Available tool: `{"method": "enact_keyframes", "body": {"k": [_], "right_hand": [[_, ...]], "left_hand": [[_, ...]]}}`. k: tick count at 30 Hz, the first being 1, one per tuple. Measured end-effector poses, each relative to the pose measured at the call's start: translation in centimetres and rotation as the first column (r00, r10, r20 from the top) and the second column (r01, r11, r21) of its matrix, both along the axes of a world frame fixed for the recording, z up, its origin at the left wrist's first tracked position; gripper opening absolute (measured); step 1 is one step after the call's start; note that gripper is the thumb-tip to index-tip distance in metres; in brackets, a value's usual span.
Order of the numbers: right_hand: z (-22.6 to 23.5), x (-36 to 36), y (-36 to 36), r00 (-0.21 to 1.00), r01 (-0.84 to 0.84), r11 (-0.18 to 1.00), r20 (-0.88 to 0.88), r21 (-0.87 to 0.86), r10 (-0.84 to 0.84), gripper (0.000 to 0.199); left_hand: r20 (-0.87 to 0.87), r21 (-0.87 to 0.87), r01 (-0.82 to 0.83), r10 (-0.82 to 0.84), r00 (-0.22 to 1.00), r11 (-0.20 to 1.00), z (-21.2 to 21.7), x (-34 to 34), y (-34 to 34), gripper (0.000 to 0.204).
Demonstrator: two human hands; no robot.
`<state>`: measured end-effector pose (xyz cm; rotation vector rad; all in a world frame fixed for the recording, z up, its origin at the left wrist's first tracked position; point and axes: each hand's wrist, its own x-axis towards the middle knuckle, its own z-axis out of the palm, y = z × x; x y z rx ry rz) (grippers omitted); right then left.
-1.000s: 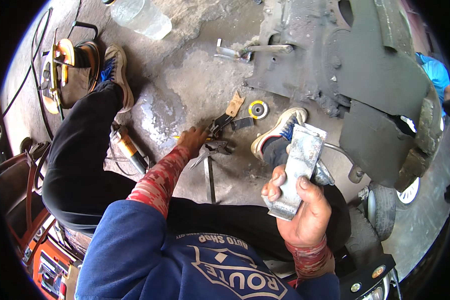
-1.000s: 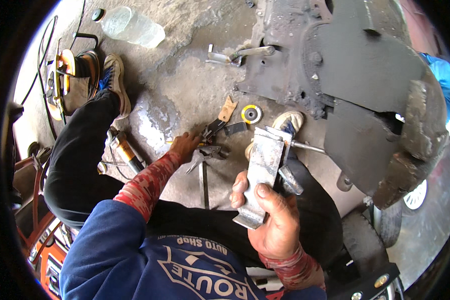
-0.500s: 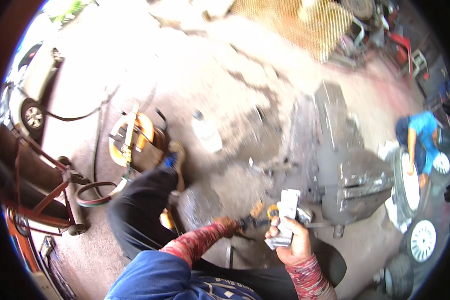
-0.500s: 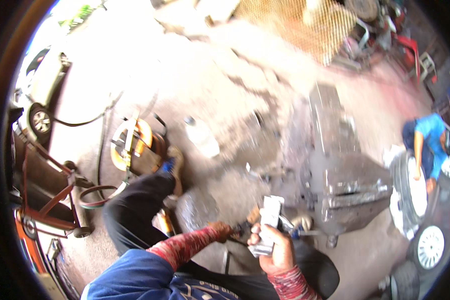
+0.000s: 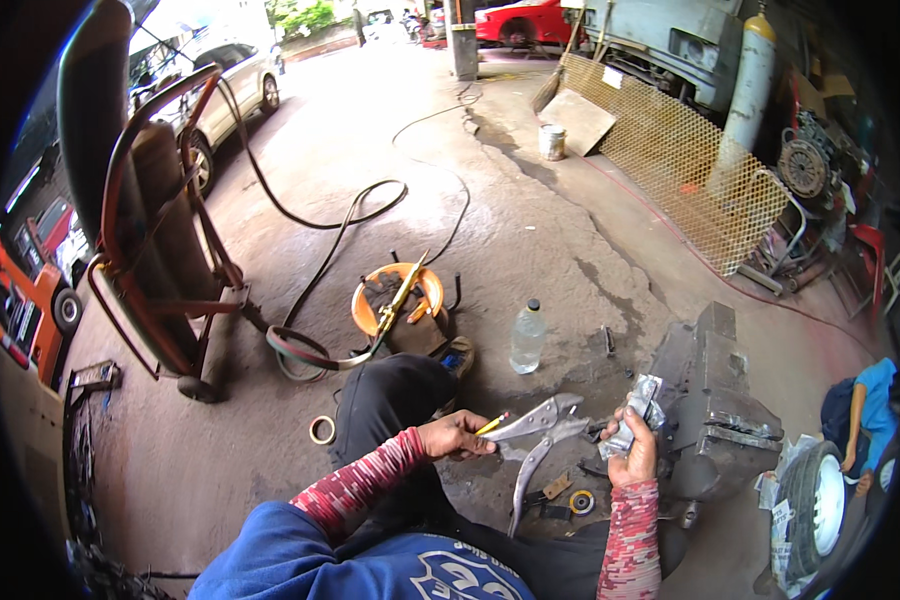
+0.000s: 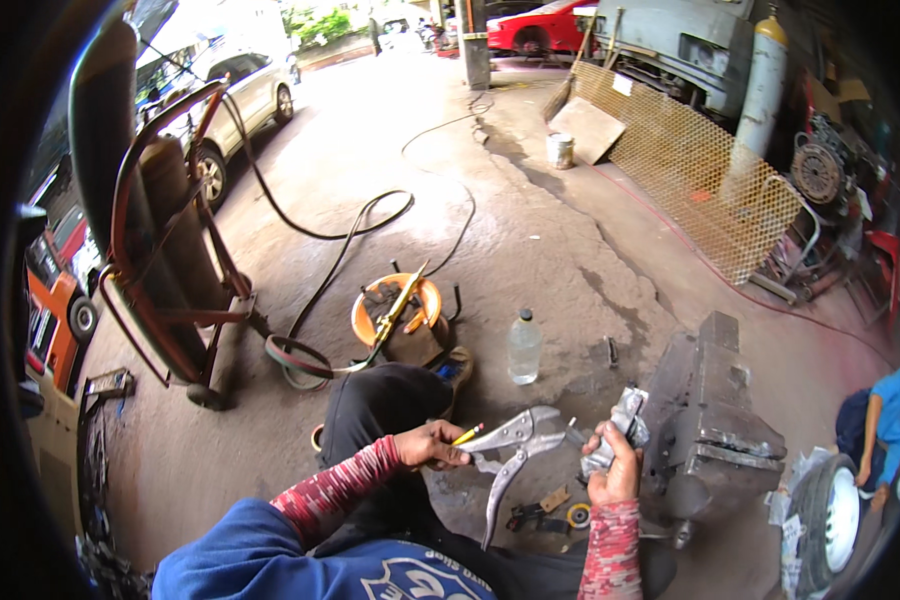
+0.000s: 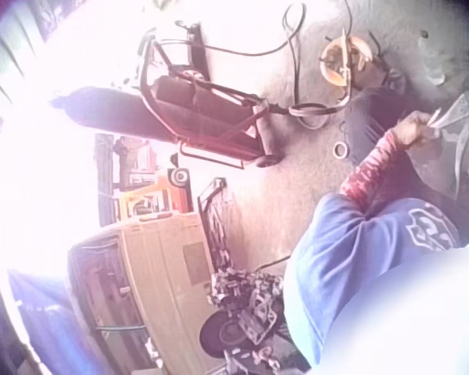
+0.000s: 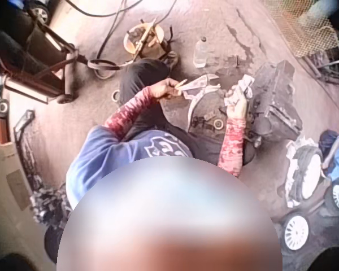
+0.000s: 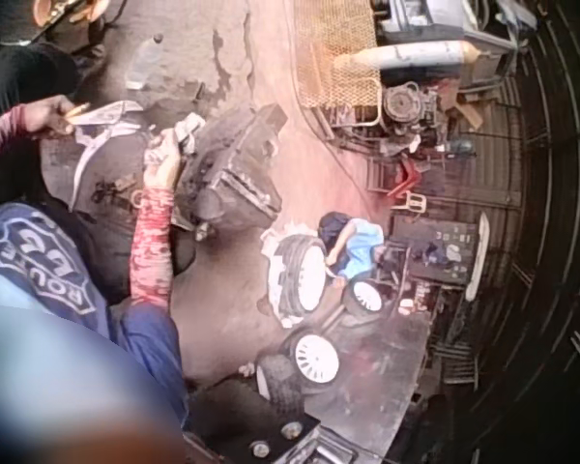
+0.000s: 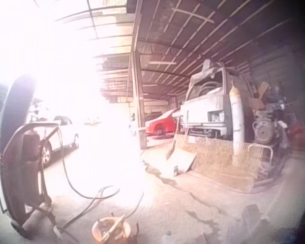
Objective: The person sits on the floor and handles small metal pieces, using a pencil to mark them and a hammer to tap them into place. They repeatedly pick up, inspect, and reposition the parts while working near a bench vise.
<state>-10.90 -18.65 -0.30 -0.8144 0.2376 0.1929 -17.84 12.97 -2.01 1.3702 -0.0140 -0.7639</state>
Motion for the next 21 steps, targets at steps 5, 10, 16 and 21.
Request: {"method": "enact_keyframes", "body": {"k": [5,10,16,21], "right_hand": [[-0.8,-0.9,2.5,0.984,-0.17,0.978,0.067,0.118,0.163,0.038],[-1.5,-1.9,3.4,0.934,-0.351,0.851,0.083,0.391,0.347,0.047],[-1.1,-2.1,3.3,0.898,-0.439,0.861,0.089,0.258,0.431,0.039],[-1.0,-2.0,3.2,0.917,-0.396,0.878,0.07,0.268,0.392,0.031]], "left_hand": [[-0.173,-0.614,-0.171,0.08,0.982,0.771,0.2,-1.7,-3.8,0.016],[-0.17,-0.585,-0.2,0.122,0.978,0.786,0.5,-0.4,-6.0,0.016],[-0.056,-0.414,-0.249,0.249,0.967,0.876,1.8,0.9,-7.4,0.014],[-0.009,-0.356,-0.298,0.315,0.949,0.886,1.7,1.7,-7.5,0.009]]}}
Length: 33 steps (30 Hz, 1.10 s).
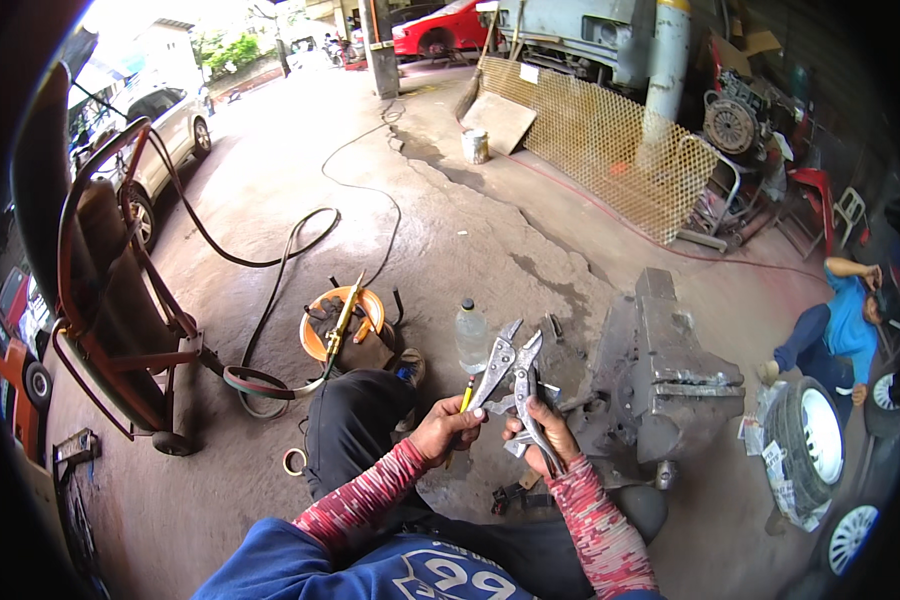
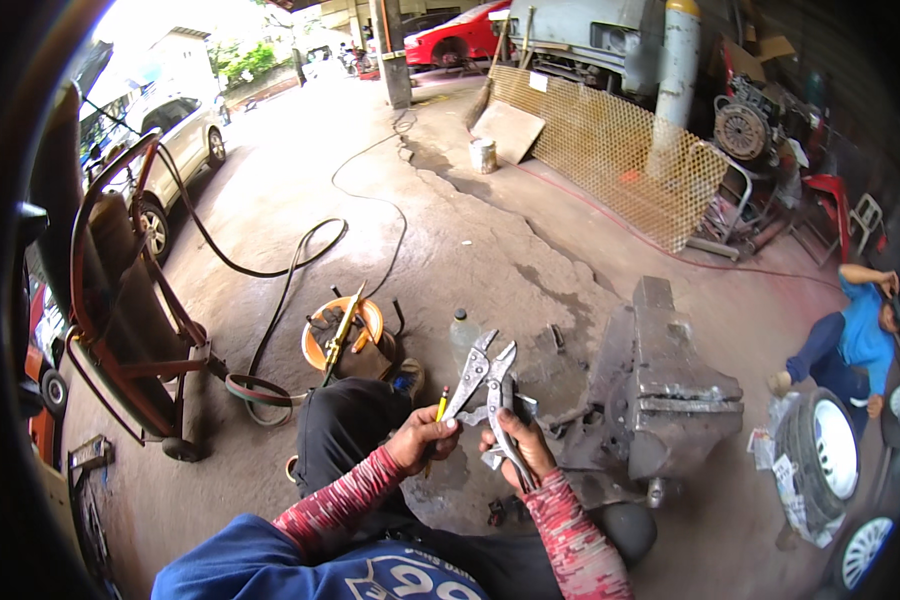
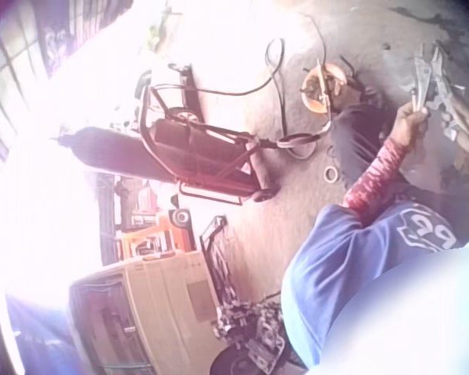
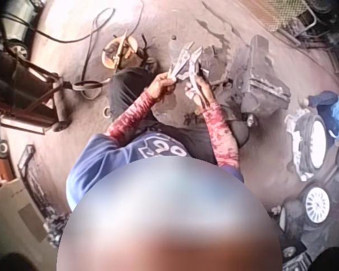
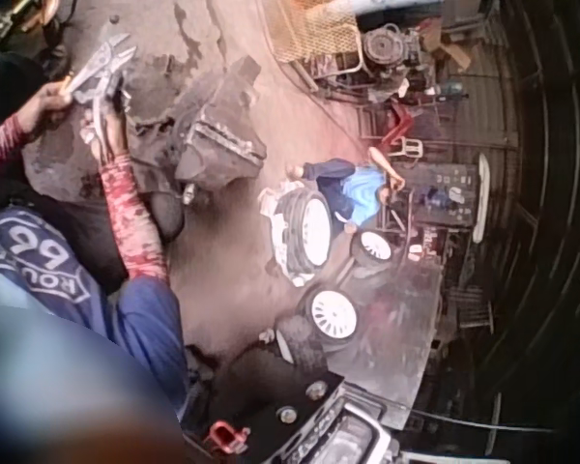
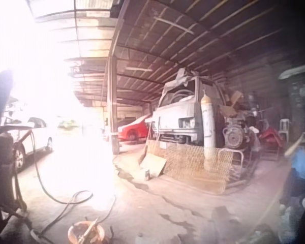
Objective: The person sits on the floor and handles small metal pieces, using a pencil to mark them and a hammer to tap them into place. They repeatedly pick up, inspect, and reposition the parts while working near a bench vise.
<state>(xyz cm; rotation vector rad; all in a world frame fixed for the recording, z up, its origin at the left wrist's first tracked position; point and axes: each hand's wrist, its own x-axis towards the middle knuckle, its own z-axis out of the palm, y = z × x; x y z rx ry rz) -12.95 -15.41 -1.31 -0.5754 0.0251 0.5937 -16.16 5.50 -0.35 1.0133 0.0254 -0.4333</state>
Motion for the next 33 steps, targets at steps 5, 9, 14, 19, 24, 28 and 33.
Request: {"method": "enact_keyframes", "body": {"k": [5,9,14,19,24,28,33], "right_hand": [[-0.5,0.4,-1.0,0.999,0.007,0.956,-0.033,-0.295,-0.018,0.022],[-0.6,0.4,-1.8,0.971,0.231,0.944,0.109,-0.235,-0.211,0.015],[0.8,-0.5,-2.1,0.959,0.186,0.979,0.233,-0.088,-0.161,0.032],[1.2,-2.2,-1.6,0.956,0.155,0.986,0.259,-0.062,-0.134,0.04],[0.3,-2.1,-1.8,0.994,0.056,0.936,0.105,-0.347,-0.02,0.024],[-0.5,-1.7,-2.0,0.998,0.052,0.951,-0.002,-0.306,-0.055,0.026],[0.7,-1.6,-5.3,0.944,0.292,0.785,0.298,-0.547,-0.143,0.018]], "left_hand": [[0.072,0.078,-0.047,0.041,0.997,0.996,-0.5,-0.6,-0.6,0.011],[0.023,-0.123,-0.011,0.014,1.0,0.992,-0.7,-0.6,-0.4,0.021],[0.077,-0.115,0.008,0.001,0.997,0.993,-1.8,0.8,0.4,0.028],[0.22,-0.05,0.11,-0.096,0.971,0.993,-2.1,1.2,0.3,0.028],[0.239,0.124,0.005,-0.035,0.97,0.992,-1.6,1.1,-1.1,0.025],[0.094,0.198,-0.277,0.263,0.96,0.94,-4.3,1.6,-0.9,0.012],[-0.27,0.155,-0.152,0.19,0.944,0.976,-10.8,3.3,0.4,0.031]]}}
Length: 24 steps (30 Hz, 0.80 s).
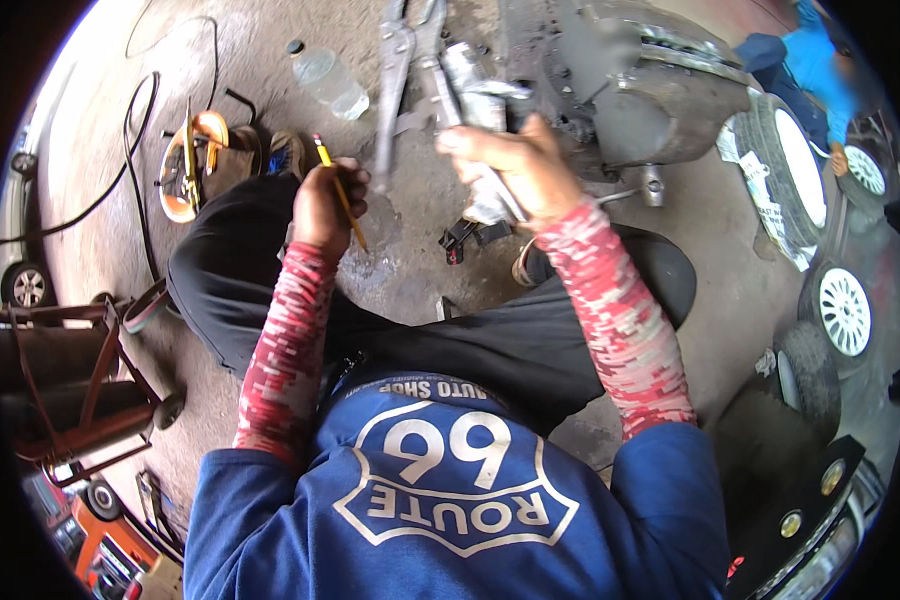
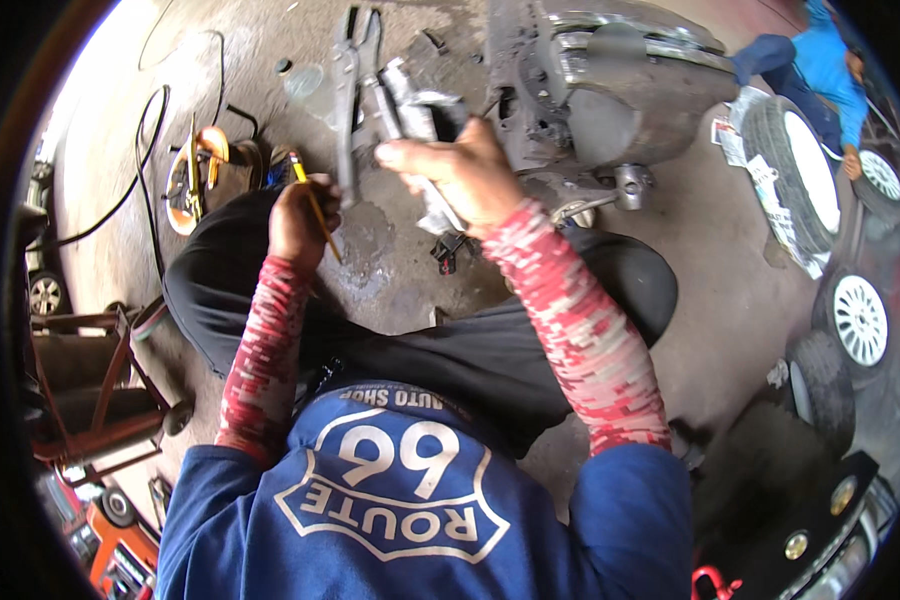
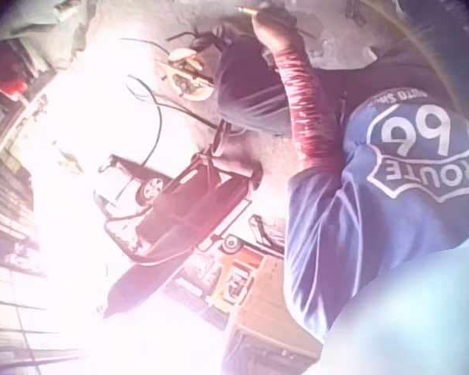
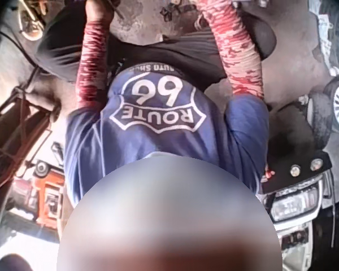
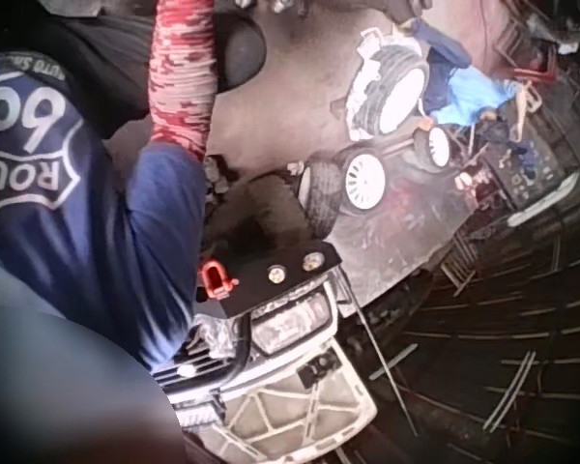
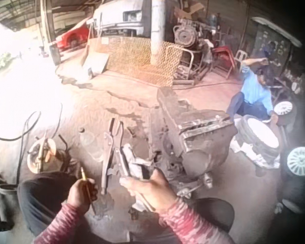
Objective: The person sits on the floor and handles small metal pieces, using a pencil to mark them and a hammer to tap them into place. They repeatedly pick up, inspect, and reposition the parts while working near a bench vise.
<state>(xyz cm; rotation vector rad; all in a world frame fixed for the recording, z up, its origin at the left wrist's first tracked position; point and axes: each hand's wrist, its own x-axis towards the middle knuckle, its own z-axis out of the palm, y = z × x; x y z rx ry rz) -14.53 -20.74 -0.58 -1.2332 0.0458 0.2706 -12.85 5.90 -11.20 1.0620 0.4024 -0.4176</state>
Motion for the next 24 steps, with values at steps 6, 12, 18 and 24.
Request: {"method": "enact_keyframes", "body": {"k": [6,12,18,24], "right_hand": [[1.3,-0.6,-1.9,0.98,0.184,0.951,0.121,-0.249,-0.157,0.021],[1.0,-1.3,-2.9,0.978,0.204,0.927,0.029,-0.316,-0.205,0.025],[1.5,-1.8,-4.0,0.97,0.213,0.883,-0.015,-0.418,-0.241,0.027],[1.6,-3.4,-3.9,0.962,0.184,0.857,-0.089,-0.481,-0.257,0.03]], "left_hand": [[-0.428,0.361,0.364,-0.194,0.883,0.859,-8.2,-2.6,-1.7,0.035],[-0.5,0.31,0.609,-0.42,0.757,0.73,-12.5,-3.0,-5.2,0.035],[-0.519,0.318,0.741,-0.545,0.658,0.592,-16.7,-3.8,-7.2,0.03],[-0.532,0.608,0.716,-0.493,0.688,0.343,-24.6,-4.2,-7.7,0.022]]}}
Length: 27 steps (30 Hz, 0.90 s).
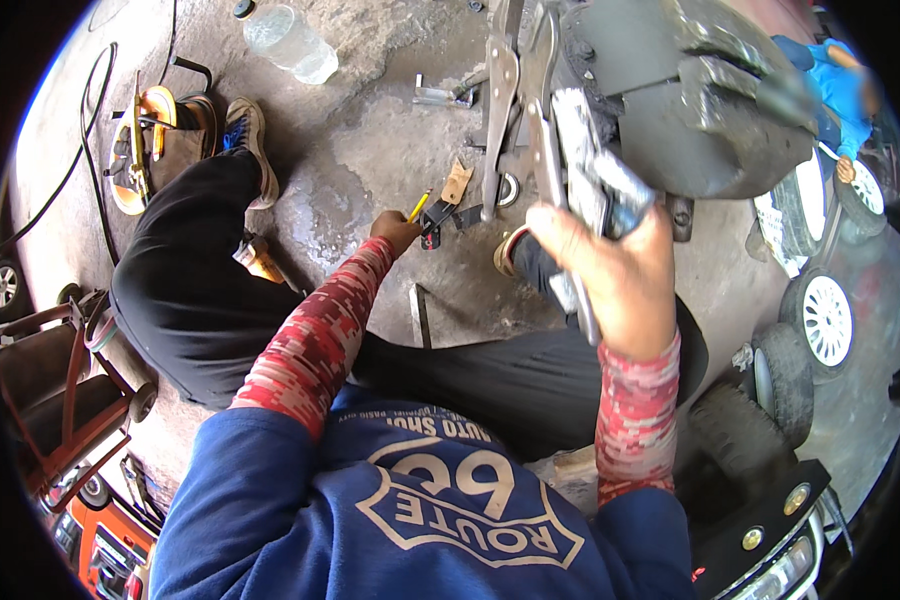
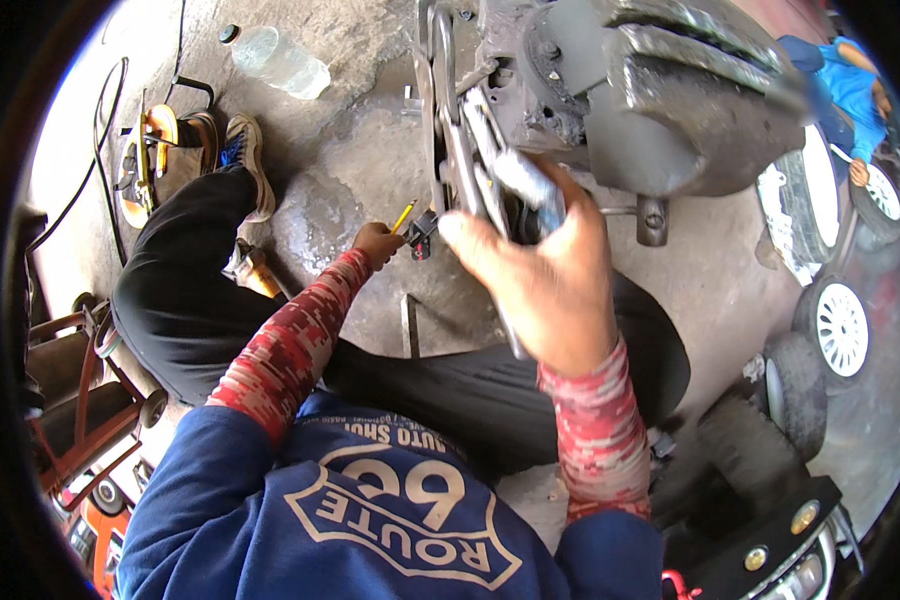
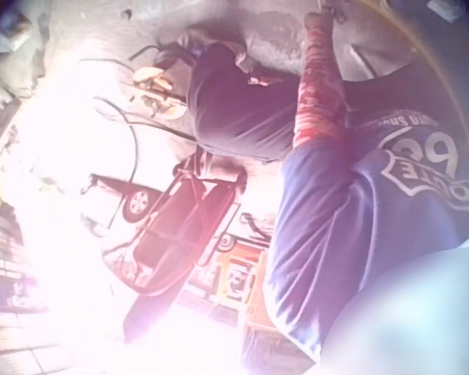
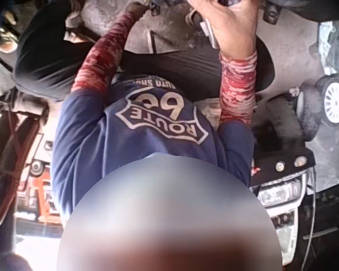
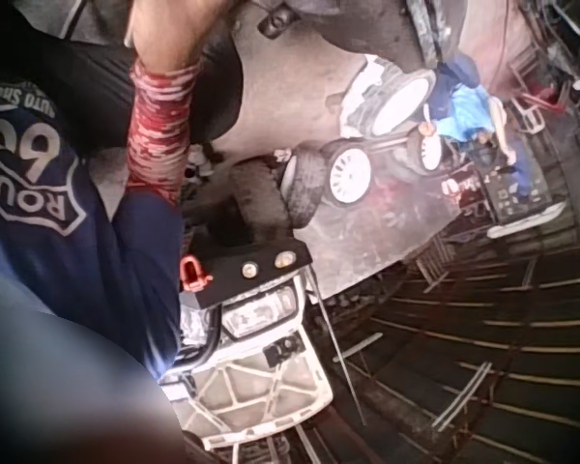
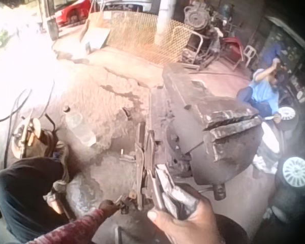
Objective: The person sits on the floor and handles small metal pieces, using a pencil to mark them and a hammer to tap them into place. They repeatedly pick up, inspect, and reposition the parts while working near a bench vise.
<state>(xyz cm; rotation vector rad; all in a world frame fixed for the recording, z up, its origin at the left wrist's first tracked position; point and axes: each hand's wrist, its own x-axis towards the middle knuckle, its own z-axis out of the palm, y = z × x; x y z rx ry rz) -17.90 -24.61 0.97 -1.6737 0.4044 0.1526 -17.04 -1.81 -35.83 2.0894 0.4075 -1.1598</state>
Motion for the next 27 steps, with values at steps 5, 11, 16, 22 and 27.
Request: {"method": "enact_keyframes", "body": {"k": [5,11,16,22,27], "right_hand": [[-0.8,-0.6,0.8,0.979,-0.007,1.0,-0.203,-0.013,0.004,0.033],[-1.8,-0.4,1.3,0.964,-0.01,0.989,-0.263,0.144,0.048,0.04],[-2.5,0.6,2.0,0.987,-0.144,0.983,-0.058,0.116,0.151,0.046],[-2.2,-0.9,3.1,0.978,-0.209,0.972,0.036,0.107,0.206,0.046],[-4.0,-1.6,3.1,0.981,-0.191,0.981,-0.027,-0.041,0.19,0.053]], "left_hand": [[0.141,0.236,-0.104,0.072,0.987,0.966,-7.0,-2.1,-1.1,0.055],[0.503,0.013,-0.14,0.115,0.857,0.99,-8.6,-2.1,-0.9,0.032],[-0.007,-0.467,-0.774,0.873,0.488,0.429,-0.6,7.3,0.7,0.024],[0.416,-0.704,-0.203,0.626,0.66,0.681,18.3,17.9,0.9,0.029],[0.735,-0.536,0.195,0.341,0.586,0.821,30.8,23.8,-5.6,0.017]]}}
